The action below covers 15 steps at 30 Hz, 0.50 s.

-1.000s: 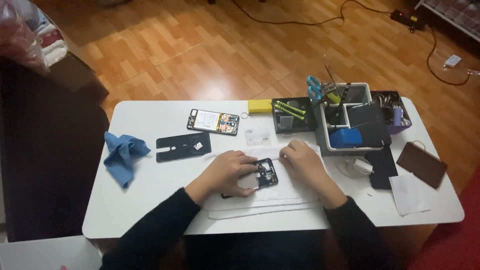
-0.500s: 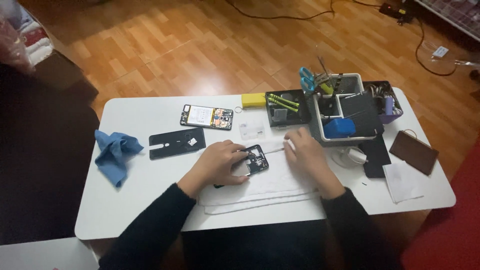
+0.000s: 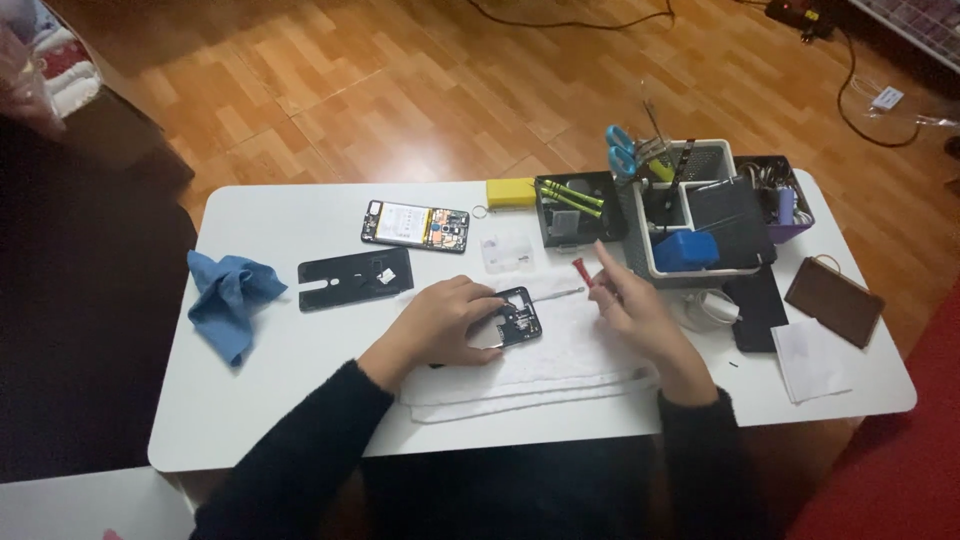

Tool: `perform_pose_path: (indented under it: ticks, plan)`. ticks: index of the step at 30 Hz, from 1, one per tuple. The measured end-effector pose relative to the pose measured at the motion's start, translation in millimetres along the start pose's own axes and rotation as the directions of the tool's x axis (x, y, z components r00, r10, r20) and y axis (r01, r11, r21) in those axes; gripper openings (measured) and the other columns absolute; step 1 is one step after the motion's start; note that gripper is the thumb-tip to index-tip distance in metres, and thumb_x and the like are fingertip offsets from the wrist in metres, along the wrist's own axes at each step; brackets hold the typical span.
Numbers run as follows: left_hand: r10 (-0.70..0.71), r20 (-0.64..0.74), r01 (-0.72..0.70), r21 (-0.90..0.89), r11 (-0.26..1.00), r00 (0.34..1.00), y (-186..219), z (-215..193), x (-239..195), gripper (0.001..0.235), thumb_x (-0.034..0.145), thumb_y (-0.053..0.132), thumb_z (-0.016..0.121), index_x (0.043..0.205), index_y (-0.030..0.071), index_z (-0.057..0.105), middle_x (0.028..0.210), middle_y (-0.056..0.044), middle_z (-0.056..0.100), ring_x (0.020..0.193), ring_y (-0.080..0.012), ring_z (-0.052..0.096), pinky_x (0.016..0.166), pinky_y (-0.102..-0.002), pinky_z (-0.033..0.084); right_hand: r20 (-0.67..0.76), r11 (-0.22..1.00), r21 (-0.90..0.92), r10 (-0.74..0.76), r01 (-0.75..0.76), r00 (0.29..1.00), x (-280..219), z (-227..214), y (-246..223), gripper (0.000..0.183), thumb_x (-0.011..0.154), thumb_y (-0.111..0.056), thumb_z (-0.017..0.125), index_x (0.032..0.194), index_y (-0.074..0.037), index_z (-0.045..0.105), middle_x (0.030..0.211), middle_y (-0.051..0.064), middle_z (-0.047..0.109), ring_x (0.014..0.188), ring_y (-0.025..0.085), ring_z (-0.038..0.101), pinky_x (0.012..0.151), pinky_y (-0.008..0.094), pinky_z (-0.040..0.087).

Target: Disassembling a smartphone by prying off the chassis and removing internal components like the battery and screen.

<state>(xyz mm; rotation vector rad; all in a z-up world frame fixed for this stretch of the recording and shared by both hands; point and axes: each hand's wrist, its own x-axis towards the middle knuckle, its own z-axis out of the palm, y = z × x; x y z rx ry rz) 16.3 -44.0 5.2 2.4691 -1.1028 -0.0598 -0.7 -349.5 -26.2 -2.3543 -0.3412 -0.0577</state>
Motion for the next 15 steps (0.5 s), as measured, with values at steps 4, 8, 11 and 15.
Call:
perform_pose_path:
  ticks: [4,8,11,15]
  plan:
    - [0.214,-0.195,-0.223,-0.023,0.975,0.957,-14,21,-1,0.055,0.070,0.041,0.085,0.110,0.004,0.072,0.109,-0.017,0.073,0.095,-0.0304,0.068,0.080,-0.037,0.055,0.048,0.861,0.506,0.039,-0.058,0.998,-3,1,-13,0.055,0.097,-0.010,0.053,0.150,0.000,0.042,0.086,0.011,0.058,0.072,0.021,0.058,0.062,0.034,0.054]
    - [0.384,-0.307,-0.410,-0.023,0.912,0.871,-14,34,-1,0.055,0.071,0.045,0.085,0.105,0.003,0.073,0.104,-0.015,0.072,0.084,-0.0324,0.066,0.070,-0.040,0.054,0.022,0.690,0.700,0.237,-0.184,0.971,2,13,-9,0.015,0.100,-0.015,0.058,0.110,-0.004,0.054,0.083,0.008,0.057,0.069,0.018,0.059,0.063,0.031,0.055]
    - [0.361,-0.182,-0.372,-0.033,0.928,0.915,-14,33,1,0.061,0.073,0.051,0.082,0.110,0.003,0.074,0.107,-0.016,0.072,0.090,-0.0319,0.066,0.073,-0.040,0.053,0.050,0.700,0.653,0.339,-0.287,0.940,9,16,2,0.018,0.102,-0.022,0.055,0.107,-0.005,0.054,0.082,0.010,0.056,0.066,0.019,0.059,0.060,0.032,0.054]
    - [0.348,-0.191,-0.361,-0.038,0.932,0.918,-19,38,0,0.065,0.072,0.055,0.082,0.110,0.003,0.073,0.109,-0.017,0.071,0.092,-0.0327,0.066,0.075,-0.042,0.053,0.071,0.706,0.645,0.326,-0.292,0.943,6,15,-11,0.015,0.102,-0.021,0.055,0.106,-0.006,0.054,0.080,0.010,0.058,0.067,0.020,0.060,0.061,0.031,0.055]
